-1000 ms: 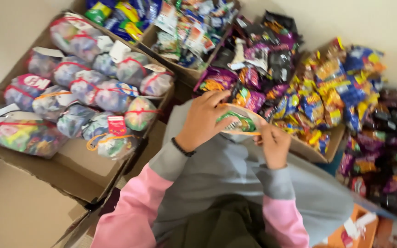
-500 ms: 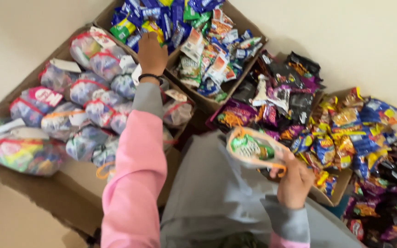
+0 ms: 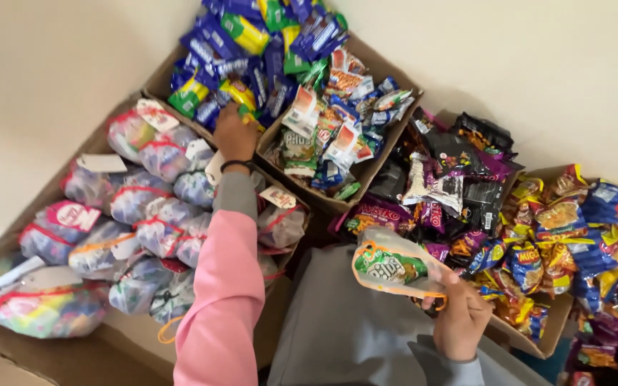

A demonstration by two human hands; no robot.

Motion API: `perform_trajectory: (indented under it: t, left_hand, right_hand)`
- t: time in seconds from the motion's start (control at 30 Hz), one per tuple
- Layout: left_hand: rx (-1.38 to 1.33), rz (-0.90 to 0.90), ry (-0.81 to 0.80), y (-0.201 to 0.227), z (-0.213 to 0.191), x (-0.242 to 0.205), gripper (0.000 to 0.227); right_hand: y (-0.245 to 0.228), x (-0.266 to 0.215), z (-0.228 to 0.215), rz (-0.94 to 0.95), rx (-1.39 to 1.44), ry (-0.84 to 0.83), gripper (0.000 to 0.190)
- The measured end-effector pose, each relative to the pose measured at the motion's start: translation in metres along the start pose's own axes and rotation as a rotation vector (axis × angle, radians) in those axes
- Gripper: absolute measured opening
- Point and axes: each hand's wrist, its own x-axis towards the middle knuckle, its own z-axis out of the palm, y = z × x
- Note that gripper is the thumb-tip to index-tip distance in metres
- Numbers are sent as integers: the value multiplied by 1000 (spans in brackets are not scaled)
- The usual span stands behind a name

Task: The person places snacks into small plastic bags and ties them with rubber bands, then places the filled bags into a cardboard box.

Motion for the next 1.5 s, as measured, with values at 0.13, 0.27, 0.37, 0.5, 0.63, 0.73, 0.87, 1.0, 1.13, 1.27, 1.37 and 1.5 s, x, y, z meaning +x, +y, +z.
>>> perform_trajectory:
  t: [0.13, 0.27, 0.37, 0.5, 0.63, 0.73, 0.87, 1.0, 1.13, 1.27, 1.37, 1.5]
  left_hand:
    - [-150, 10, -127, 15, -42, 5, 54]
    - [-283, 89, -115, 82, -153, -33, 51]
    - [-454, 169, -127, 130, -233, -80, 39]
    - [-687, 381, -186, 181, -315, -168, 41]
    - [-724, 434, -322, 234, -361, -268, 41]
    - [-772, 480, -333, 256, -363, -336, 41]
    - [-727, 553, -311, 260, -347, -406, 48]
    - [-513, 844, -308, 250, -340, -447, 42]
    - [-550, 956, -334, 246, -345, -488, 34]
    - [-606, 1175, -334, 251, -326, -518, 55]
    - [-597, 1234, -290, 247, -288, -530, 32]
    - [-612, 1227, -240, 261, -284, -526, 15]
  right_hand:
    - [-7, -8, -10, 23, -13, 50, 43]
    - [-16, -24, -27, -30, 24, 28, 46]
    - [-38, -39, -36, -101, 20, 0, 51]
    - [-9, -50, -61, -77, 225, 116, 26]
    - [-14, -79, -87, -73, 242, 140, 28]
    - [-23, -110, -102, -50, 277, 128, 27]
    - [-21, -144, -131, -7, 324, 130, 25]
    - [-36, -186, -153, -45, 316, 151, 25]
    - [-43, -227, -171, -105, 217, 153, 27]
    - [-39, -239, -189, -86, 190, 212, 29]
    - [-32, -244, -202, -71, 177, 229, 28]
    - [-23, -251, -221, -47, 105, 228, 22]
